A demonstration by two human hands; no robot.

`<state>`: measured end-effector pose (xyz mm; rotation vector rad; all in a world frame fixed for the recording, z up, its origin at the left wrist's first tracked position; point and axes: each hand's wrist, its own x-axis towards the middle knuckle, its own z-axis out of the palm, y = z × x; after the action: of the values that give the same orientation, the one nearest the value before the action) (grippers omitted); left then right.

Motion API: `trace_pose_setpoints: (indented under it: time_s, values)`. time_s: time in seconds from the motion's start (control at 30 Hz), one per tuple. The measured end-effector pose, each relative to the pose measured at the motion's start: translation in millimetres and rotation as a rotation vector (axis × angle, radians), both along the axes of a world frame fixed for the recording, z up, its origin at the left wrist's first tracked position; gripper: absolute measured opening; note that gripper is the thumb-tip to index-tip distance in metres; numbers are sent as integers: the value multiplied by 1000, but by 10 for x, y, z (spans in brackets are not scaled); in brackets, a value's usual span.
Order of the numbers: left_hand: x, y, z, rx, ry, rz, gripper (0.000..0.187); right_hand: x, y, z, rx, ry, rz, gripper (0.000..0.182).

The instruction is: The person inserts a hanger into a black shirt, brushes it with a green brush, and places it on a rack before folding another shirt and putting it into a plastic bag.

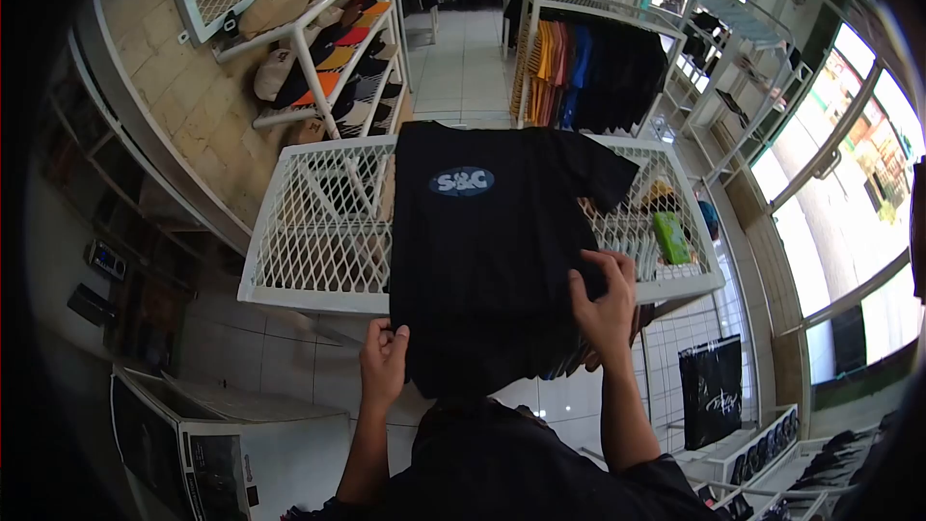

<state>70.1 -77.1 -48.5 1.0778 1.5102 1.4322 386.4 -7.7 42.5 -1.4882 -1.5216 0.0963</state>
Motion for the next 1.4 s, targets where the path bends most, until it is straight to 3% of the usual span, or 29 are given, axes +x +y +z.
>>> trace_pose_setpoints:
  time_s: [0.13,0.27,0.37,0.57,0.63,0.7,0.77,0.87,0.9,0.97,1.03,1.1,1.2,1.4]
  values:
    - [27,59,287,-40,293,82,24,-561,703,110,-26,-63,251,26]
    - [38,74,275,-70,348,134,24,-1263,1821,19,-73,-142,389,34]
    - [63,65,291,-3,457,144,23,-1882,2464,66,-140,-201,348,39]
    - [-22,61,293,82,551,91,21,-2565,2988,-60,-345,-482,184,47]
    - [-27,72,383,97,487,22,22,-2535,3050,-51,-372,-407,210,44]
    - [-17,80,562,74,464,-31,22,-2355,3019,-33,-235,-186,220,33]
    - [59,94,752,52,443,-98,21,-2038,2979,86,-241,14,176,35]
    - [235,173,1026,135,425,-530,25,-1364,2988,19,-252,193,32,38]
    - [244,255,1082,135,432,-544,25,-1182,3002,-95,-232,207,-53,39]
    - [264,477,1204,246,544,-743,30,-923,2964,-285,-277,153,-100,37]
    - [193,880,1310,184,472,-755,31,-790,2938,-486,-324,110,-150,36]
    - [137,1402,1385,119,477,-672,28,-831,2930,-666,-93,-44,-172,32]
    - [56,2322,1135,242,580,-447,29,-837,2887,-695,-88,-104,-158,28]
    - [-3,3623,552,328,857,-313,29,-839,2835,-610,-138,-93,-138,25]
